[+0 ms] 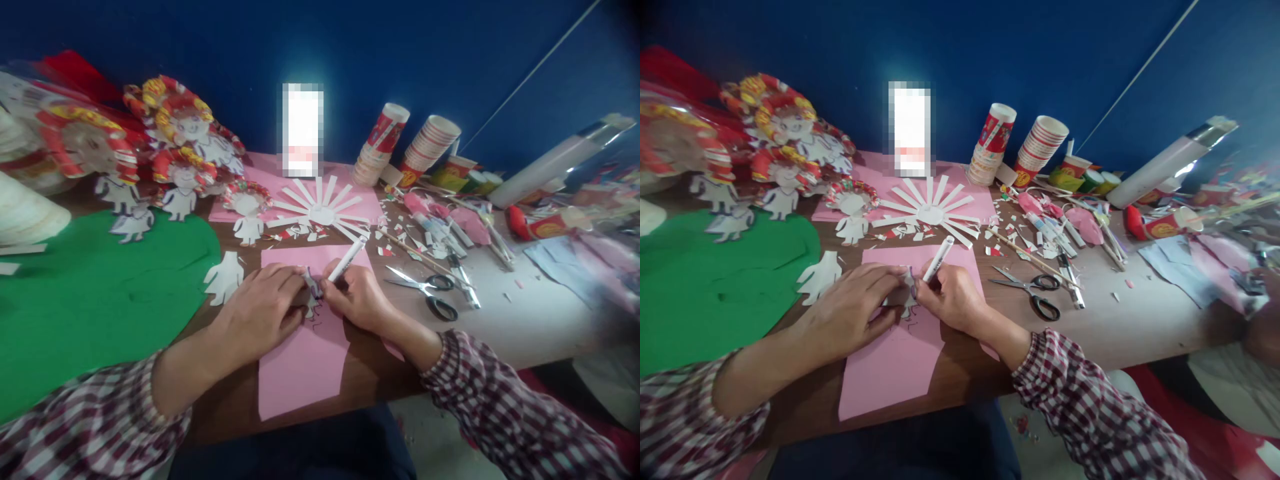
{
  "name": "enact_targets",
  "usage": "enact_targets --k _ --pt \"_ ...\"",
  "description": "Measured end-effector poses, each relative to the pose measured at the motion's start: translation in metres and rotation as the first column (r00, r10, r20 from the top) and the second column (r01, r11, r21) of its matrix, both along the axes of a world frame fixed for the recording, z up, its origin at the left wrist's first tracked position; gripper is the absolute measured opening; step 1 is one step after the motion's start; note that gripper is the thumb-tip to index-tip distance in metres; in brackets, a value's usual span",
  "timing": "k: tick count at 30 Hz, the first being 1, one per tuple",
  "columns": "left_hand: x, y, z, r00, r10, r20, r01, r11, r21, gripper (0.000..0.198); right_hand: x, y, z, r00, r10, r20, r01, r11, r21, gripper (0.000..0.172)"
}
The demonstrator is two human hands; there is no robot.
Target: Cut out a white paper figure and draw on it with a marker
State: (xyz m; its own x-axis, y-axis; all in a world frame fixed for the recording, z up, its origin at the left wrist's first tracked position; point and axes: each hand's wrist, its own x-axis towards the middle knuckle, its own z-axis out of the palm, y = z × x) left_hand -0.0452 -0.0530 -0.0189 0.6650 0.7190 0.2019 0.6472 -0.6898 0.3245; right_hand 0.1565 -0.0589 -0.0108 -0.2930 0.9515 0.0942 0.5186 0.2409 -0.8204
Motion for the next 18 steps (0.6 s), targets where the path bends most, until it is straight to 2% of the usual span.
enact_targets --k 6,11,18 --pt "-0.0016 -0.0006 -0.0027 1.000 -0.001 -0.013 0.001 1.000 -0.003 0.035 -0.0005 -0.0005 0.0008 0.999 -0.016 -0.032 0.016 1.000 -0.021 0.008" --pt "-0.0017 -0.0002 -0.0022 1.000 0.003 -0.012 -0.004 1.000 -0.014 0.037 0.0007 -0.0005 -0.0018 0.993 -0.082 -0.085 0.079 0.996 -0.038 0.007" --pt "-0.0016 -0.0008 -0.0027 1.000 0.006 -0.012 -0.007 1.000 -0.011 0.035 0.0001 -0.0017 -0.0024 0.997 -0.031 -0.077 0.028 0.999 -0.037 0.008"
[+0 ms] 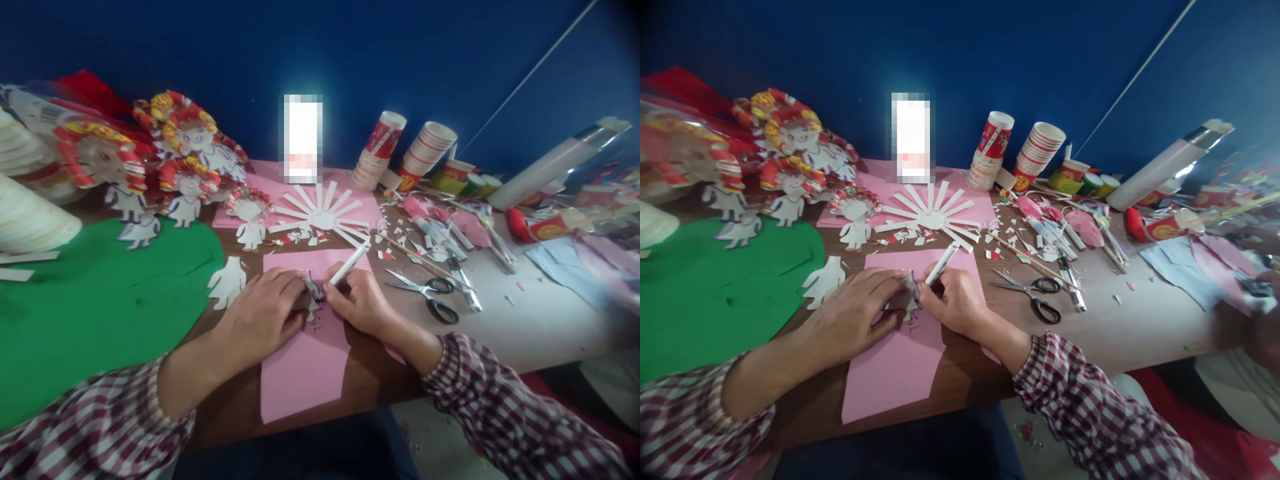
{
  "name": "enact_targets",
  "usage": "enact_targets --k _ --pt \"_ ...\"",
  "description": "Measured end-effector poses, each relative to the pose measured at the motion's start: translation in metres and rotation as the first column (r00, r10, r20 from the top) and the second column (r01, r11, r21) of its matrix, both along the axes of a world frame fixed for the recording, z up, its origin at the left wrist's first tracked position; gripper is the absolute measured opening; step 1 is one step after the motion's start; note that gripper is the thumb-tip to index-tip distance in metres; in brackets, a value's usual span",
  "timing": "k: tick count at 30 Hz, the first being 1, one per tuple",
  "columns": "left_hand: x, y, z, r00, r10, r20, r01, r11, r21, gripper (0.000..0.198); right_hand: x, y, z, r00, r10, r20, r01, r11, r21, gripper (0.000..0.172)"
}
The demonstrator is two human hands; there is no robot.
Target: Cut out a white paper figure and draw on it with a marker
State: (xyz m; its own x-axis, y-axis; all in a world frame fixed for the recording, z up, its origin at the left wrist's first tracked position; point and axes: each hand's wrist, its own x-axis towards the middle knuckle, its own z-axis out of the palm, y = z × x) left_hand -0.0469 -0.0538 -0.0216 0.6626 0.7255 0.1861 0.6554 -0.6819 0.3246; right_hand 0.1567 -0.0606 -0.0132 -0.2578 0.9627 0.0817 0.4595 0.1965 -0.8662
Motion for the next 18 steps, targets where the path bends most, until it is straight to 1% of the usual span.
enact_targets --k 5,18 --pt "0.0000 -0.0001 0.0004 1.000 -0.001 0.004 0.001 1.000 0.011 0.035 0.0008 0.0006 0.0003 0.999 0.015 0.030 -0.016 0.999 0.029 0.012" --pt "0.0000 0.0015 -0.0018 1.000 -0.002 0.013 0.002 1.000 0.016 0.035 0.0013 0.0007 0.0003 0.997 0.025 0.071 -0.029 0.998 0.061 0.013"
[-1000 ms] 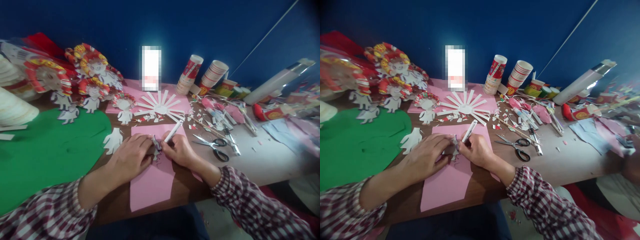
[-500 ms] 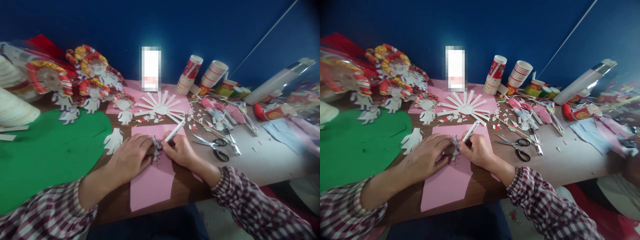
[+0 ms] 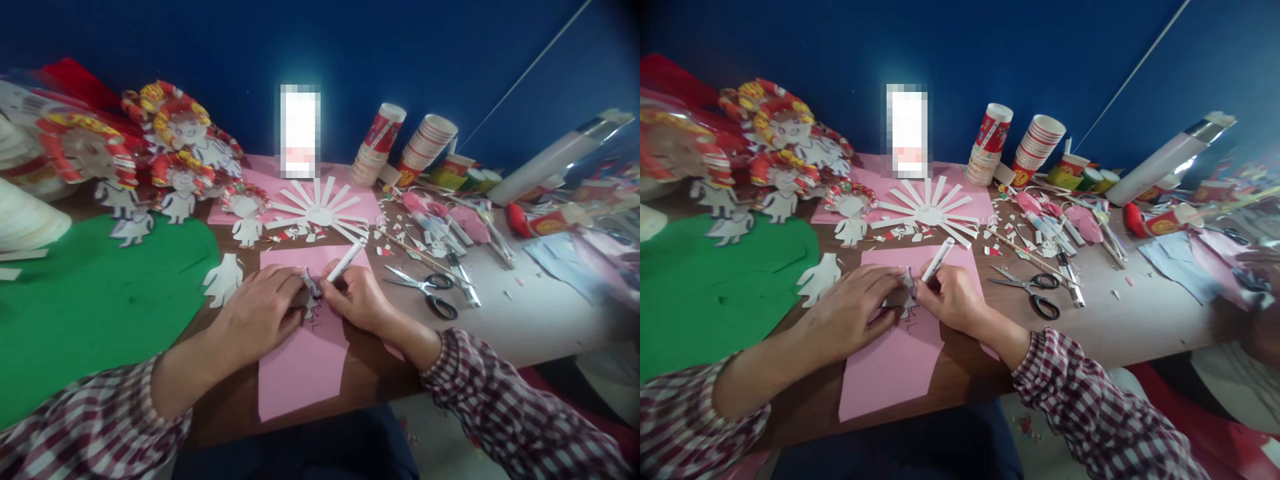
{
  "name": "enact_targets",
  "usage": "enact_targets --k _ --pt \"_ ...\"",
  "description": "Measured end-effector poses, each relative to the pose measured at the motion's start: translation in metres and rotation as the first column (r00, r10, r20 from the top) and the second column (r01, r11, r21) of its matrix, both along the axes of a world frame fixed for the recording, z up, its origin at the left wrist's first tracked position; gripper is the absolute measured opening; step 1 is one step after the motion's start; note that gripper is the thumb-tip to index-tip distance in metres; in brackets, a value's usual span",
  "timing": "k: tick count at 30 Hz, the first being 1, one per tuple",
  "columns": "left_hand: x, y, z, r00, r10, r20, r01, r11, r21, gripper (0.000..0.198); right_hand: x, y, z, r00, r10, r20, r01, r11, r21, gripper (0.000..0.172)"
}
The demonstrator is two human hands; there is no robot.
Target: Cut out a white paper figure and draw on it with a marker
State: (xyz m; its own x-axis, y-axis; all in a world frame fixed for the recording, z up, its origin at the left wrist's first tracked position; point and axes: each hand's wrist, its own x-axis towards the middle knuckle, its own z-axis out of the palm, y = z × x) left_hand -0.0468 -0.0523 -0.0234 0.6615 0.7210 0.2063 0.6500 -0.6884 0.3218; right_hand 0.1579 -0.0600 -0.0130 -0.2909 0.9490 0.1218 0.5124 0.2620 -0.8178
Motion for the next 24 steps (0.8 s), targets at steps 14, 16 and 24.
enact_targets --k 14,16,24 --pt "0.0018 -0.0007 0.0056 1.000 -0.012 0.007 0.012 1.000 -0.011 0.034 -0.0002 0.0005 0.0016 1.000 0.003 0.002 -0.003 1.000 -0.018 0.011" --pt "0.0019 -0.0009 0.0062 1.000 -0.009 0.013 0.009 1.000 -0.014 0.034 -0.0005 0.0004 0.0021 1.000 0.000 0.006 0.000 1.000 -0.022 0.011" --pt "0.0021 -0.0010 0.0063 1.000 -0.011 -0.009 0.011 1.000 -0.007 0.035 -0.0012 0.0002 0.0032 1.000 -0.009 0.012 0.009 1.000 -0.015 0.010"
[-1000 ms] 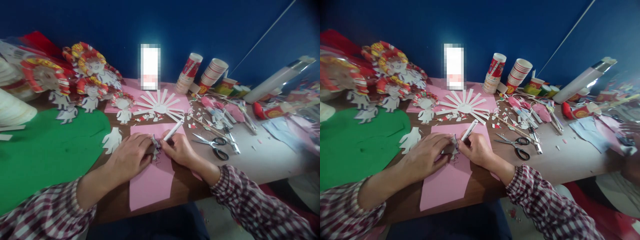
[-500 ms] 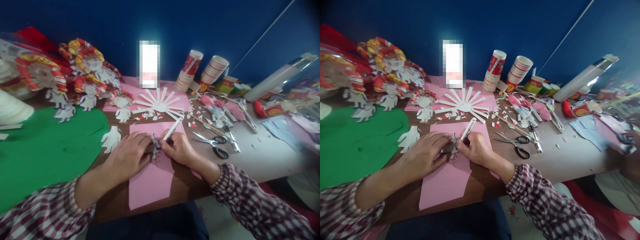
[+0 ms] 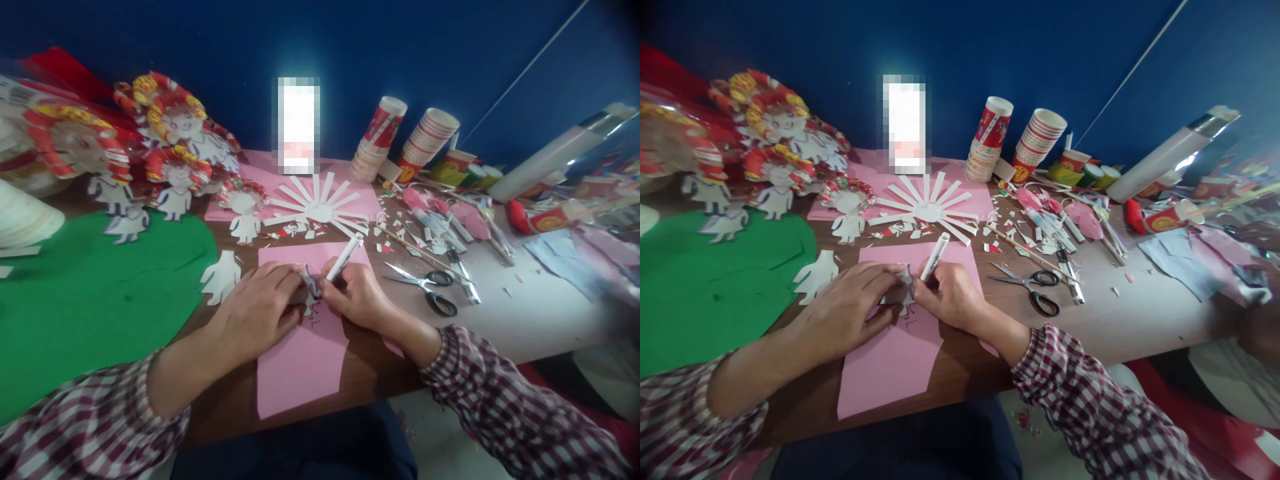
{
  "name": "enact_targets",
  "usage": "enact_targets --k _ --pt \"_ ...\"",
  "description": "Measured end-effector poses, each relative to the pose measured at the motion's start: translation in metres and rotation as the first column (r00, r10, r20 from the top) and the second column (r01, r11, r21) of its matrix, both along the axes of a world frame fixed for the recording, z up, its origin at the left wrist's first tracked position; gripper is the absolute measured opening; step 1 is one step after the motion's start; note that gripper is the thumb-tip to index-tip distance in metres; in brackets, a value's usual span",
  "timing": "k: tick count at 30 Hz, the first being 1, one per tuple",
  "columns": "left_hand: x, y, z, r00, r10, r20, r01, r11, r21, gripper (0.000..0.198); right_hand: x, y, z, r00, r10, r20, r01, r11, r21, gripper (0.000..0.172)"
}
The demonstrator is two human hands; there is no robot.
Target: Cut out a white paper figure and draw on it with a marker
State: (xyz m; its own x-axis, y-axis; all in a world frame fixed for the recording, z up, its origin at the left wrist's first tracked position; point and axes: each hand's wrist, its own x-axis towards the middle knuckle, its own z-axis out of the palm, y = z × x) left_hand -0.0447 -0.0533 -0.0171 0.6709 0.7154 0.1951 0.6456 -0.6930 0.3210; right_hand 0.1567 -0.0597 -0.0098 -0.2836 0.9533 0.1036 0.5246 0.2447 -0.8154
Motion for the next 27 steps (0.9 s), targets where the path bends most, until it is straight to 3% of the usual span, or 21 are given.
enact_targets --k 27 --pt "0.0005 -0.0001 0.0000 1.000 0.005 0.010 -0.005 1.000 -0.008 0.033 -0.0003 0.0002 0.0010 1.000 0.016 0.024 -0.015 1.000 -0.003 0.009"
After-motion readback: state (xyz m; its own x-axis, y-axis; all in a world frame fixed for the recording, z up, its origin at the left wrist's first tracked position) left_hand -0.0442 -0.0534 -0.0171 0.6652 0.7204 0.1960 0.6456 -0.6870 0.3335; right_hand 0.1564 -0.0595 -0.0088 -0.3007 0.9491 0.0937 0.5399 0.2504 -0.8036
